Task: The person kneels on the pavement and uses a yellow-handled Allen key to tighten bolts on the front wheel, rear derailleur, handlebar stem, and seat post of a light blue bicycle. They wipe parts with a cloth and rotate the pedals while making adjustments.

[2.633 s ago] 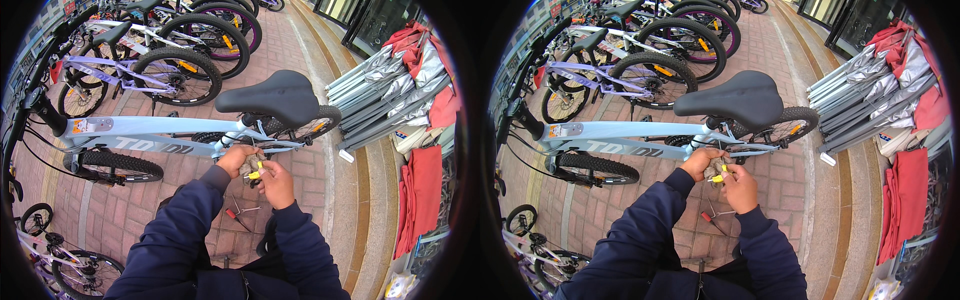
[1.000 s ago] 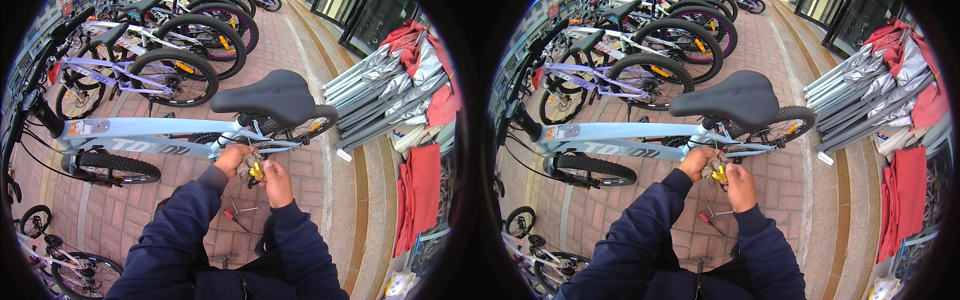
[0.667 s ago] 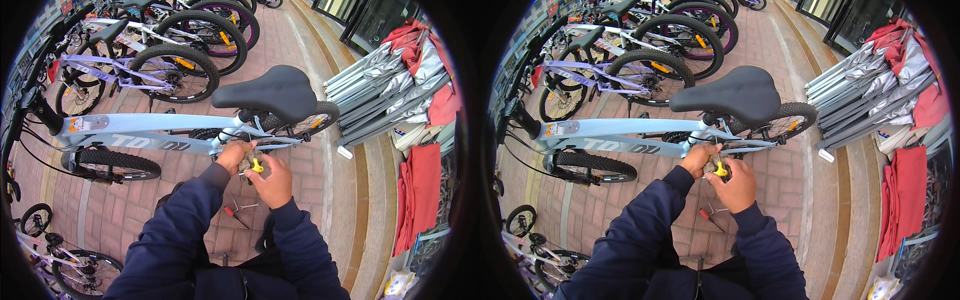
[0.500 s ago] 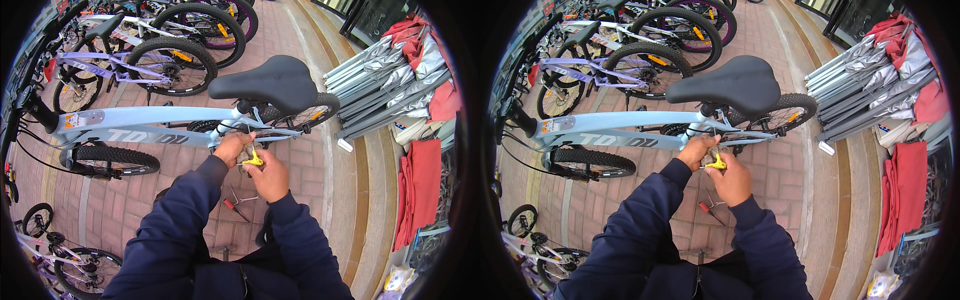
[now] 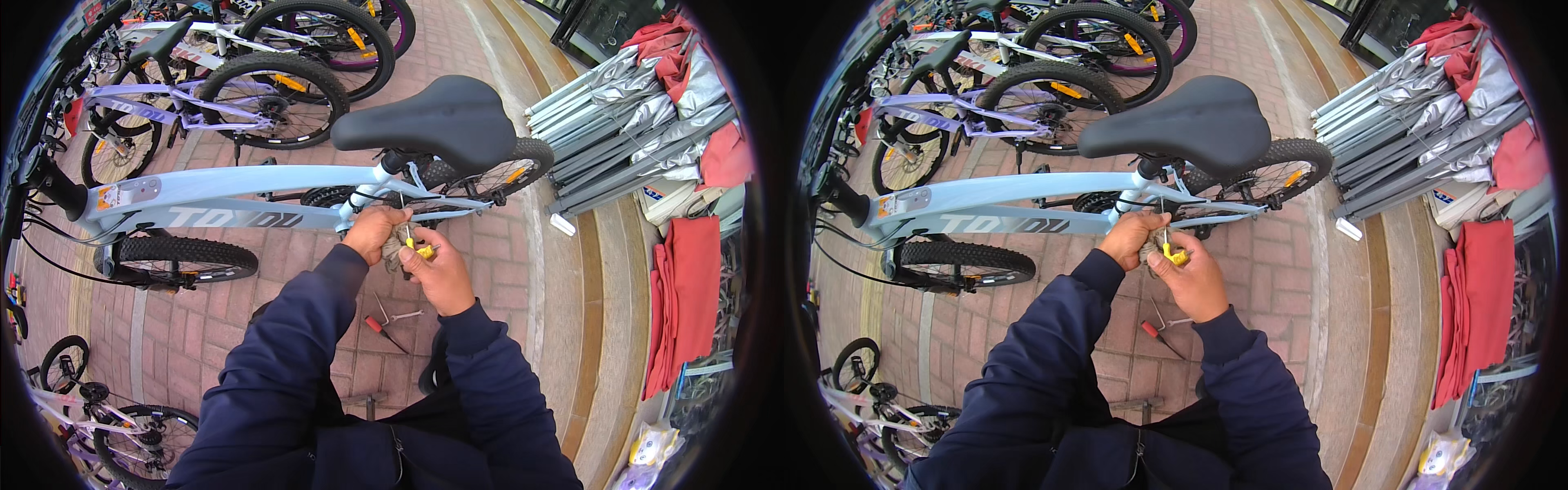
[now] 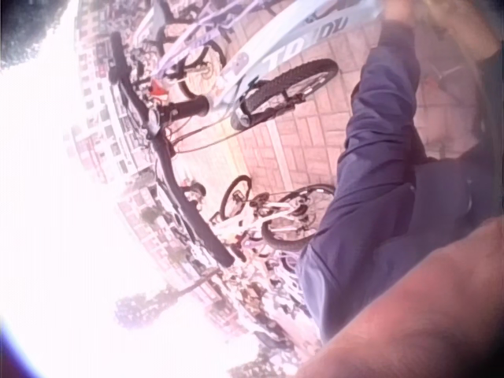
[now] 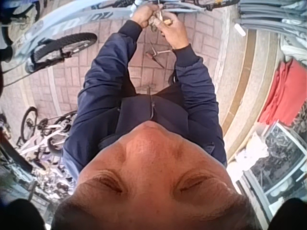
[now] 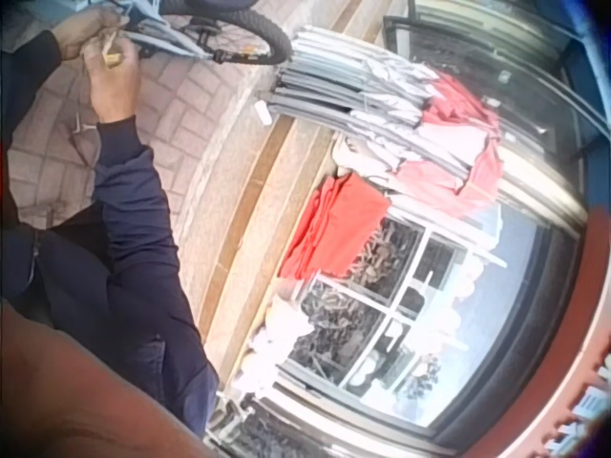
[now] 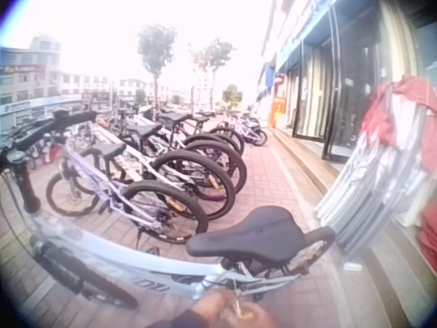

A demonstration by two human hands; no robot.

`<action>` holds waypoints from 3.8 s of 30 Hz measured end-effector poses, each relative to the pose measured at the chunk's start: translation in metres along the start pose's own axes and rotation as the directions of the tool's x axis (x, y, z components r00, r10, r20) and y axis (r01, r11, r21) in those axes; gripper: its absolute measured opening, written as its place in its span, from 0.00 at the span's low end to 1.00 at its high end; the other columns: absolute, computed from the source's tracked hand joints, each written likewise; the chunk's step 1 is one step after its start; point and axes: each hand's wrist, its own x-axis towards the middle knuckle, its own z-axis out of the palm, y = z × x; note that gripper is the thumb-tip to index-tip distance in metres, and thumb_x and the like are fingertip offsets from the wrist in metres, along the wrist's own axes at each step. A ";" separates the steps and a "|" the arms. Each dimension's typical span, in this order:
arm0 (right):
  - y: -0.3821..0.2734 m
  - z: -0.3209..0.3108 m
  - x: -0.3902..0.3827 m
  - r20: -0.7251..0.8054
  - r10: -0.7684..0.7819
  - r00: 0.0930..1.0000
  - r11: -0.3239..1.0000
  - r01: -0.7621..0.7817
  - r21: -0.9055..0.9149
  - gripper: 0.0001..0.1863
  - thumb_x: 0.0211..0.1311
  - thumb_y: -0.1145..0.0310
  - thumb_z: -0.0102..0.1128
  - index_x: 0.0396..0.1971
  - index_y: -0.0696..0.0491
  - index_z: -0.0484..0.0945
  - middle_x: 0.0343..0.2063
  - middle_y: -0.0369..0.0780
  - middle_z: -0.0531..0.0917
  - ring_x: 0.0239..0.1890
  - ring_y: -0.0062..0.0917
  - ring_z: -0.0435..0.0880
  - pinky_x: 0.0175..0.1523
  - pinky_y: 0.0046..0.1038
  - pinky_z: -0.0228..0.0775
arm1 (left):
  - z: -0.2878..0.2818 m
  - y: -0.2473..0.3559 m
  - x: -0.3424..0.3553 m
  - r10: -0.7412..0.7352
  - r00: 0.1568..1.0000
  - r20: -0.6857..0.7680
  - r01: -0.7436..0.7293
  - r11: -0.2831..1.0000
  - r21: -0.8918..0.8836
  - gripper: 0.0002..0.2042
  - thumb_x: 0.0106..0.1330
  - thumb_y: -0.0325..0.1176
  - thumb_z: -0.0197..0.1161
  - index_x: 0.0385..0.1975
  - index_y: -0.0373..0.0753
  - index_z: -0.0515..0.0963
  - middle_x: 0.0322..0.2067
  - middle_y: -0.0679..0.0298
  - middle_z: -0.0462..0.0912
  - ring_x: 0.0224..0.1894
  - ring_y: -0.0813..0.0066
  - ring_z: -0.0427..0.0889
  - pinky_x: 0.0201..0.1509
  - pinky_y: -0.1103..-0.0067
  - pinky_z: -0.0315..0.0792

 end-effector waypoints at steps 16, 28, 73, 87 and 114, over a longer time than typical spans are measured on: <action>-0.016 -0.073 0.015 -0.225 -0.026 0.974 0.961 -0.037 -0.273 0.11 0.63 0.71 0.58 0.42 0.62 0.78 0.23 0.35 0.79 0.21 0.16 0.74 0.27 0.20 0.67 | -0.035 0.037 -0.013 0.256 0.965 -0.065 0.030 0.137 0.990 0.14 0.64 0.39 0.66 0.32 0.32 0.85 0.30 0.50 0.86 0.33 0.55 0.85 0.41 0.64 0.77; -0.017 -0.039 0.014 0.085 -0.031 0.996 0.820 0.073 -0.567 0.14 0.59 0.63 0.62 0.38 0.60 0.82 0.33 0.51 0.86 0.38 0.46 0.85 0.45 0.38 0.75 | -0.061 0.070 -0.049 0.345 0.918 -0.195 0.104 0.266 0.959 0.13 0.65 0.36 0.65 0.31 0.29 0.83 0.22 0.54 0.85 0.21 0.66 0.84 0.27 0.72 0.77; -0.035 -0.005 -0.003 -0.381 -0.333 0.863 0.942 0.284 -0.180 0.06 0.67 0.76 0.57 0.41 0.59 0.79 0.26 0.33 0.79 0.25 0.10 0.71 0.29 0.16 0.62 | -0.028 0.037 -0.039 0.299 0.949 -0.097 -0.240 0.889 0.390 0.09 0.65 0.31 0.66 0.34 0.30 0.82 0.26 0.69 0.81 0.27 0.83 0.73 0.30 0.82 0.66; -0.043 -0.007 0.001 -0.312 -0.327 0.892 0.938 0.268 -0.220 0.06 0.65 0.74 0.59 0.37 0.60 0.82 0.26 0.38 0.84 0.27 0.17 0.78 0.34 0.23 0.71 | -0.026 0.035 -0.032 0.214 0.976 -0.030 -0.207 0.965 0.161 0.14 0.72 0.38 0.62 0.39 0.29 0.80 0.31 0.64 0.83 0.31 0.78 0.79 0.35 0.80 0.73; -0.040 -0.014 -0.008 -0.373 -0.340 0.863 0.939 0.336 -0.076 0.06 0.67 0.75 0.55 0.37 0.59 0.80 0.23 0.34 0.80 0.22 0.12 0.73 0.27 0.17 0.63 | 0.030 0.038 -0.019 0.504 0.854 0.129 -0.355 0.745 -0.564 0.27 0.77 0.52 0.50 0.58 0.31 0.71 0.54 0.51 0.80 0.59 0.56 0.80 0.65 0.61 0.74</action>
